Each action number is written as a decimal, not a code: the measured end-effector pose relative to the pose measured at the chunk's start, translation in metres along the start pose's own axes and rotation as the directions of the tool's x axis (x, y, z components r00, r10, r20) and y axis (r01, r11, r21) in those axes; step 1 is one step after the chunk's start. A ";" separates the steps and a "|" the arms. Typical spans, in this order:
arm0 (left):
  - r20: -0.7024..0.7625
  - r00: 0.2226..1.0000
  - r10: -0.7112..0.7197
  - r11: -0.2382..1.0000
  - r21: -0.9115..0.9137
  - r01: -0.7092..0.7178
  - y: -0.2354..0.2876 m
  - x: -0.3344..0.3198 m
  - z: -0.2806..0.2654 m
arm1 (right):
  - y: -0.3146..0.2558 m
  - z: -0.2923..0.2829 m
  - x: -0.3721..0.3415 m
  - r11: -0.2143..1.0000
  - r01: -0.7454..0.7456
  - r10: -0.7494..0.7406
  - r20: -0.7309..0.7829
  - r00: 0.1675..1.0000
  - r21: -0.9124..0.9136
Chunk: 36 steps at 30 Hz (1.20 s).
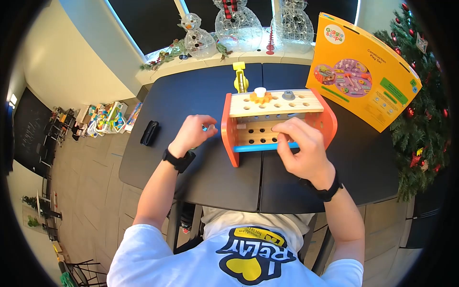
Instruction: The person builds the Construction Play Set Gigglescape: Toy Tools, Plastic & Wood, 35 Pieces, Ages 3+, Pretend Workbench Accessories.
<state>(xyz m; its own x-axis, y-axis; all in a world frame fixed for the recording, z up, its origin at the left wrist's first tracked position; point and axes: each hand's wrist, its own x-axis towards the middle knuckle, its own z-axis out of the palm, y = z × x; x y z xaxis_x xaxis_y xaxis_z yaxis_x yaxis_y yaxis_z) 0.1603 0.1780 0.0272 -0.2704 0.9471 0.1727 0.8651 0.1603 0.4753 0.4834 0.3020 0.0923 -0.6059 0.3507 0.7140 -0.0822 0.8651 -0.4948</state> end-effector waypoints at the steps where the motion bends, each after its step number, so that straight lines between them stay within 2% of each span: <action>1: -0.042 0.998 -0.044 0.997 -0.064 0.042 0.013 -0.003 -0.010 | 0.000 0.003 0.000 1.000 0.015 -0.015 0.023 1.000 0.017; 3: -0.109 0.984 -0.139 0.973 -0.198 0.115 0.043 -0.011 -0.032 | -0.005 0.010 0.003 0.998 -0.008 0.006 0.042 0.999 0.060; 4: -0.126 0.983 -0.133 0.931 -0.355 0.080 0.049 -0.015 -0.035 | -0.008 0.013 0.005 0.996 -0.020 0.016 0.053 0.998 0.082; 6: -0.161 0.978 -0.133 0.772 -0.635 0.001 0.059 -0.022 -0.038 | -0.014 0.019 0.009 0.990 -0.026 0.015 0.080 0.997 0.138; 7: -0.180 0.980 -0.083 0.719 -0.692 -0.066 0.066 -0.027 -0.041 | -0.017 0.024 0.012 0.988 -0.023 0.012 0.075 0.997 0.150; 10: -0.306 0.952 -0.007 0.598 -0.764 -0.241 0.084 -0.035 -0.041 | -0.023 0.033 0.018 0.968 -0.054 0.027 0.111 0.993 0.243; 13: -0.435 0.883 0.177 0.501 -0.732 -0.462 0.104 -0.037 -0.039 | -0.030 0.041 0.022 0.911 -0.135 0.088 0.137 0.987 0.390; 16: -0.482 0.812 0.329 0.649 -0.510 -0.565 0.115 -0.032 -0.037 | -0.030 0.044 0.024 0.778 -0.259 0.192 0.176 0.966 0.573; 17: -0.451 0.859 0.242 0.637 -0.594 -0.491 0.121 -0.035 -0.038 | -0.028 0.043 0.025 0.697 -0.303 0.231 0.197 0.953 0.650; 20: -0.492 0.825 0.277 0.572 -0.606 -0.553 0.116 -0.023 -0.023 | -0.020 0.043 0.024 0.726 -0.232 0.178 0.149 0.973 0.648; 21: -0.491 0.835 0.248 0.531 -0.652 -0.542 0.119 -0.022 -0.017 | -0.017 0.043 0.023 0.738 -0.224 0.176 0.139 0.975 0.637; 24: -0.434 0.876 0.209 0.578 -0.668 -0.469 0.121 -0.024 -0.014 | -0.013 0.040 0.019 0.789 -0.214 0.174 0.124 0.977 0.577; 26: -0.463 0.858 0.220 0.654 -0.583 -0.482 0.116 -0.023 -0.018 | -0.012 0.035 0.018 0.837 -0.219 0.170 0.142 0.975 0.501; 29: -0.551 0.819 0.160 0.752 -0.469 -0.463 0.097 -0.016 -0.024 | -0.002 0.027 0.018 0.934 -0.260 0.181 0.301 0.936 0.247; 30: -0.551 0.833 0.053 0.750 -0.529 -0.397 0.092 -0.014 -0.022 | 0.001 0.028 0.018 0.944 -0.273 0.202 0.333 0.921 0.183; 32: -0.446 0.883 -0.148 0.733 -0.649 -0.205 0.076 -0.007 -0.017 | 0.012 0.033 0.017 0.956 -0.288 0.247 0.388 0.888 0.051; 35: -0.299 0.931 -0.209 0.863 -0.504 0.032 0.056 0.001 -0.003 | 0.036 0.047 0.016 0.939 -0.310 0.344 0.415 0.842 -0.149; 36: -0.214 0.961 -0.174 0.885 -0.462 0.057 0.050 0.002 0.001 | 0.042 0.051 0.021 0.917 -0.366 0.397 0.463 0.792 -0.161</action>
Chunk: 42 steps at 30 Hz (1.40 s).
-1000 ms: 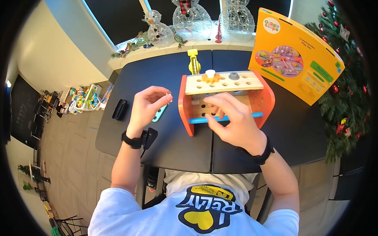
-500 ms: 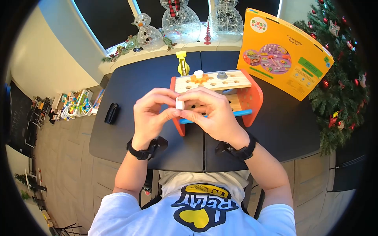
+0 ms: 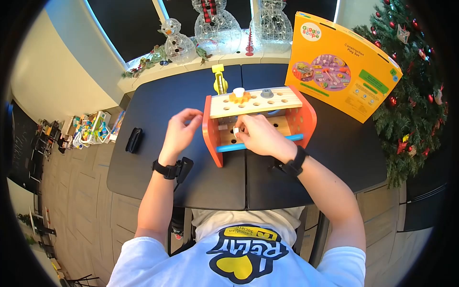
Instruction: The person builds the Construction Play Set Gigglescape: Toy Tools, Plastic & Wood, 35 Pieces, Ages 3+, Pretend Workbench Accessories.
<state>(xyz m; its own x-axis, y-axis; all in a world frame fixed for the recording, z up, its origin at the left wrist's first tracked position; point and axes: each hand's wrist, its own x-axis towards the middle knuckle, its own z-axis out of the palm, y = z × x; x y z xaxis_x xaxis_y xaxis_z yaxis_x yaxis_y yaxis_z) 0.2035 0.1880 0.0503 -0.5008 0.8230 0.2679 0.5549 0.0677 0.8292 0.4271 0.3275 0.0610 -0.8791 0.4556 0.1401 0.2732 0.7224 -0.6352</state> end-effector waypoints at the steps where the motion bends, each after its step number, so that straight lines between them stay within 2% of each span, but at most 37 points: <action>1: 0.059 0.998 -0.037 0.998 0.045 0.034 -0.005 0.000 0.004 | 0.002 0.000 0.010 0.998 -0.060 0.059 0.066 0.996 0.015; 3: 0.176 0.974 -0.141 0.988 0.080 0.128 -0.014 -0.001 0.010 | 0.009 0.002 0.023 0.991 -0.133 0.127 0.177 0.976 0.025; 6: 0.216 0.971 -0.106 0.994 0.044 0.099 -0.030 -0.004 0.021 | 0.018 0.011 0.036 0.987 -0.159 0.151 0.185 0.971 0.031; 9: 0.193 0.973 -0.124 0.992 0.019 0.123 -0.032 -0.004 0.025 | 0.013 0.018 0.045 0.986 -0.143 0.158 0.206 0.966 -0.086; 15: 0.196 0.973 -0.120 0.992 -0.025 0.127 -0.033 -0.004 0.026 | 0.034 0.048 0.057 0.985 -0.042 0.059 0.098 0.993 -0.168; 18: 0.183 0.976 -0.116 0.992 -0.038 0.124 -0.039 -0.003 0.028 | 0.030 0.044 0.057 0.993 -0.099 0.106 0.117 0.987 -0.066; 22: 0.200 0.972 -0.125 0.982 -0.114 0.150 -0.056 0.001 0.035 | 0.032 0.047 0.058 0.994 -0.087 0.094 0.113 0.989 -0.062; 27: 0.196 0.969 -0.152 0.985 -0.053 0.165 -0.044 -0.003 0.034 | 0.022 0.041 0.055 0.994 -0.066 0.075 0.104 0.992 -0.089; 30: 0.193 0.971 -0.145 0.989 -0.008 0.149 -0.038 -0.003 0.032 | 0.013 0.037 0.052 0.984 -0.165 0.155 0.122 0.980 0.073; 33: 0.198 0.969 -0.145 0.989 0.005 0.147 -0.035 -0.003 0.033 | 0.017 0.039 0.051 0.971 -0.117 0.099 0.090 0.991 0.210; 35: 0.194 0.971 -0.137 0.990 -0.014 0.143 -0.039 -0.003 0.034 | 0.012 0.036 0.050 0.976 -0.152 0.133 0.129 0.983 0.155; 38: 0.207 0.967 -0.150 0.987 -0.016 0.157 -0.038 -0.003 0.033 | 0.021 0.042 0.052 0.996 -0.091 0.092 0.141 0.986 -0.007; 40: 0.209 0.964 -0.164 0.984 -0.040 0.176 -0.037 -0.004 0.033 | 0.020 0.042 0.051 0.998 -0.069 0.068 0.124 0.990 0.006; 42: 0.211 0.964 -0.163 0.982 -0.059 0.179 -0.038 -0.004 0.033 | 0.014 0.038 0.050 0.993 -0.115 0.111 0.124 0.986 0.024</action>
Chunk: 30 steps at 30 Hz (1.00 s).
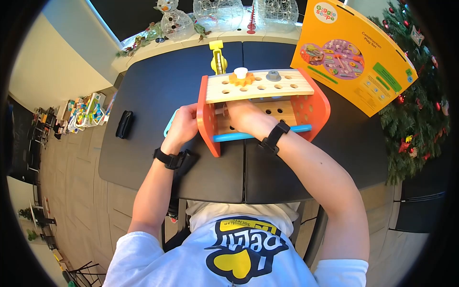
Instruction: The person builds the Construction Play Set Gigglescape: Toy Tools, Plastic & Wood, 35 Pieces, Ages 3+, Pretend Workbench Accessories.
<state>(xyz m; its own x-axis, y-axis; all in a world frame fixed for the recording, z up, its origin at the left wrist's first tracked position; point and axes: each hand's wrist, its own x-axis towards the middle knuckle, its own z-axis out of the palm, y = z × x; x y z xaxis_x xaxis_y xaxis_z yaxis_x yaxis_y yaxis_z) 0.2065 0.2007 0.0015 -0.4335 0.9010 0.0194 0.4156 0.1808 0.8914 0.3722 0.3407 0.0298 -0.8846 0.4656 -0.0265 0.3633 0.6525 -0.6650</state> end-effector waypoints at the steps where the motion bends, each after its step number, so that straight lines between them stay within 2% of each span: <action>1: 0.001 1.000 0.007 1.000 -0.006 -0.007 -0.002 0.001 0.001 | -0.003 -0.002 -0.002 1.000 -0.024 0.024 -0.002 1.000 0.011; 4: 0.007 1.000 0.021 1.000 -0.008 -0.021 -0.004 0.002 0.002 | 0.000 -0.001 -0.002 0.998 0.054 -0.055 -0.026 0.998 -0.044; 7: 0.006 1.000 0.018 1.000 -0.004 -0.018 -0.001 0.001 0.001 | -0.003 -0.003 0.002 0.998 -0.007 0.008 0.015 1.000 -0.060; 10: 0.007 1.000 -0.008 1.000 -0.006 0.008 0.005 -0.001 0.000 | -0.018 -0.009 -0.003 0.991 0.038 -0.033 0.047 0.998 -0.128; 13: -0.002 1.000 -0.014 1.000 0.020 0.014 0.012 -0.003 0.000 | -0.007 -0.002 0.002 0.983 0.001 0.023 0.126 0.992 -0.185; 16: -0.008 1.000 0.000 0.999 0.041 0.001 0.012 -0.004 -0.001 | -0.008 -0.003 -0.001 0.991 -0.013 0.022 0.069 0.997 -0.137; 22: -0.010 1.000 0.011 0.999 0.042 -0.010 0.011 -0.003 -0.001 | 0.000 0.001 0.002 0.988 0.085 -0.085 0.006 0.996 -0.127; 25: -0.012 1.000 0.013 0.999 0.045 -0.013 0.011 -0.004 0.000 | -0.008 -0.006 0.002 0.983 0.007 0.017 0.127 0.992 -0.185; 28: -0.012 1.000 0.010 0.998 0.058 -0.010 0.009 -0.003 0.000 | -0.019 -0.009 0.001 0.987 -0.073 0.091 0.121 0.989 -0.140; 30: -0.013 1.000 0.011 0.998 0.066 -0.010 0.006 -0.002 0.000 | -0.015 -0.006 0.001 0.991 -0.048 0.056 0.057 0.997 -0.126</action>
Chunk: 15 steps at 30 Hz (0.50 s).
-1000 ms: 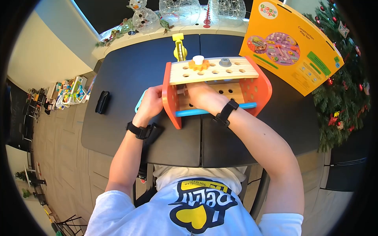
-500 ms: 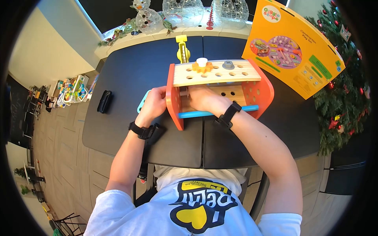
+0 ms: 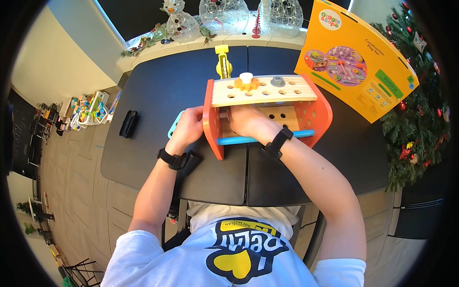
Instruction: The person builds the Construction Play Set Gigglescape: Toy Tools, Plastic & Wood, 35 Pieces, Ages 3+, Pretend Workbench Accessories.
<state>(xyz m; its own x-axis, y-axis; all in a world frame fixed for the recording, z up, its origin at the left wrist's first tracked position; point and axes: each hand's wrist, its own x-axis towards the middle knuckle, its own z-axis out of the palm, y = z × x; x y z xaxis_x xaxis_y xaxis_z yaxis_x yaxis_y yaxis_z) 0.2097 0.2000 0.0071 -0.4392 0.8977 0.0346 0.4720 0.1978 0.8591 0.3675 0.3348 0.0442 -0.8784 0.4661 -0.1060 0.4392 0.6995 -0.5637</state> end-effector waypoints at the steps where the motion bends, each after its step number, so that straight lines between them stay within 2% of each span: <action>1: -0.001 1.000 0.002 1.000 0.000 -0.002 -0.001 0.000 0.000 | -0.001 0.000 -0.001 1.000 0.014 -0.014 -0.033 0.999 0.006; 4: -0.002 1.000 0.004 1.000 0.001 -0.004 -0.002 0.000 0.001 | -0.005 -0.005 -0.004 0.999 0.001 0.000 0.014 1.000 -0.040; 7: -0.002 1.000 0.001 1.000 0.005 -0.001 -0.003 0.001 0.001 | 0.005 0.003 0.001 0.997 0.052 -0.052 -0.016 0.999 -0.052; 10: -0.002 1.000 0.005 1.000 0.005 -0.005 -0.001 0.000 0.001 | 0.009 0.007 0.003 0.994 0.008 -0.003 0.046 0.999 -0.109; 15: 0.000 1.000 0.004 1.000 -0.031 -0.004 0.003 -0.001 0.001 | 0.005 0.004 -0.001 0.997 -0.037 0.037 -0.011 0.999 -0.068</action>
<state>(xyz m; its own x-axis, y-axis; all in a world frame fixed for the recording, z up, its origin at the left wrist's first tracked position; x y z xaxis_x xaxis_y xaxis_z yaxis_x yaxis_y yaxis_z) 0.2126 0.1999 0.0089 -0.4376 0.8984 0.0381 0.4502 0.1822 0.8741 0.3699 0.3353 0.0388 -0.8595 0.4975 -0.1175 0.4837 0.7170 -0.5020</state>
